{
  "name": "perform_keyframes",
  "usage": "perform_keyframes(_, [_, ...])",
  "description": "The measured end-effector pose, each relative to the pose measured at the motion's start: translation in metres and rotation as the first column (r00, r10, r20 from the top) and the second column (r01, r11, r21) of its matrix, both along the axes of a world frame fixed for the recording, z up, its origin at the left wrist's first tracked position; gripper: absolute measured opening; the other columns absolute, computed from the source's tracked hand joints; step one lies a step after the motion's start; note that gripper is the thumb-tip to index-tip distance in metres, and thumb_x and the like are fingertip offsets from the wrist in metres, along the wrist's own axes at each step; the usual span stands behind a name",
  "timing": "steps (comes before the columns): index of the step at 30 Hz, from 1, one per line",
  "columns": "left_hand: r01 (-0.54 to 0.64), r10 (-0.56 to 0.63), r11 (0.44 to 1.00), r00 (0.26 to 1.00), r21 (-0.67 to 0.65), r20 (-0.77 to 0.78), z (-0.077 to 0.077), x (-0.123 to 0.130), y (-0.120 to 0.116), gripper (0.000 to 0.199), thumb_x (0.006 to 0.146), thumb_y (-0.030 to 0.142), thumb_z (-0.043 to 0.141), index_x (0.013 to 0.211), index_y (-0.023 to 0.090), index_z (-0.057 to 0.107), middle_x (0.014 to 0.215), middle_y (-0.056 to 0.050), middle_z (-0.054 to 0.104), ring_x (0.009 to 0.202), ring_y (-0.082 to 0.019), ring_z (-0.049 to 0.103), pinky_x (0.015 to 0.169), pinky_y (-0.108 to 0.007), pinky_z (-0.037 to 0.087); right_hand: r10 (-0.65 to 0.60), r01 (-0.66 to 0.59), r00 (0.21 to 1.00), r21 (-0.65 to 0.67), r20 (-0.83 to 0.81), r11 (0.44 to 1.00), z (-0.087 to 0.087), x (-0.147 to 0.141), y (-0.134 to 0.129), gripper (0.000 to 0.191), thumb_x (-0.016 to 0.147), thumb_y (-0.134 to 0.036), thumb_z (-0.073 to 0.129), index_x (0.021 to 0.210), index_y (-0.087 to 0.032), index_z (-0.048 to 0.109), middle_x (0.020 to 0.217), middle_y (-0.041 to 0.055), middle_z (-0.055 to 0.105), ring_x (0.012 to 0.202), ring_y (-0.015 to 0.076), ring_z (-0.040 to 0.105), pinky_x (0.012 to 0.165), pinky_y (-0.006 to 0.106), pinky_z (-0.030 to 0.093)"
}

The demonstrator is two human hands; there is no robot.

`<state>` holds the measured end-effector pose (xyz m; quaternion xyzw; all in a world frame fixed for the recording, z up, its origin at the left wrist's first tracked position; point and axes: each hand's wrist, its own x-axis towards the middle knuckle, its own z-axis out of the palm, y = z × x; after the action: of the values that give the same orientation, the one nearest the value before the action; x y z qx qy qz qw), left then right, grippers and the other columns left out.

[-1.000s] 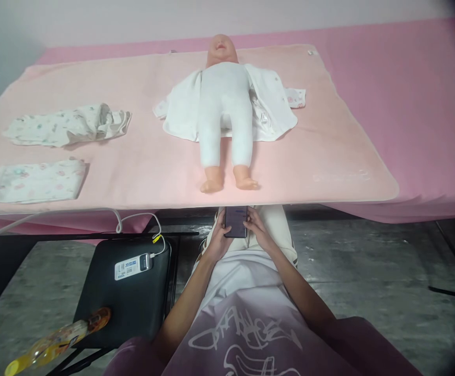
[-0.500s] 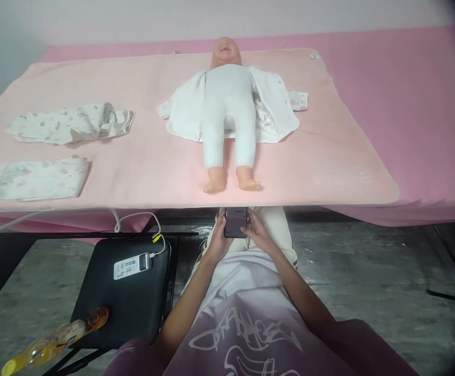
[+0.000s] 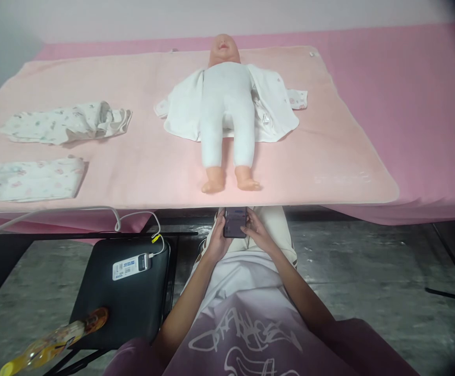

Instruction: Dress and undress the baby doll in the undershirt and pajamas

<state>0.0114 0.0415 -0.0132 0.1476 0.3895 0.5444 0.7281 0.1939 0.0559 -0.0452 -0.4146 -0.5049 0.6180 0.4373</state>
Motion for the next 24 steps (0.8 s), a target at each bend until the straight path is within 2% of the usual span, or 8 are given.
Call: perform_keyframes(24, [-0.010, 0.011, 1.000, 1.000, -0.014, 0.010, 0.0022, 0.0019, -0.0001, 0.059, 0.099, 0.052, 0.087, 0.152, 0.034, 0.070, 0.170, -0.004, 0.061, 0.166, -0.030, 0.048, 0.137, -0.048, 0.042, -0.024, 0.019, 0.997, -0.061, -0.068, 0.998, -0.0003, -0.0010, -0.0011, 0.090, 0.098, -0.060, 0.080, 0.175, -0.030, 0.044, 0.161, 0.0112, 0.060, 0.143, 0.0297, 0.059, 0.131, 0.046, 0.043])
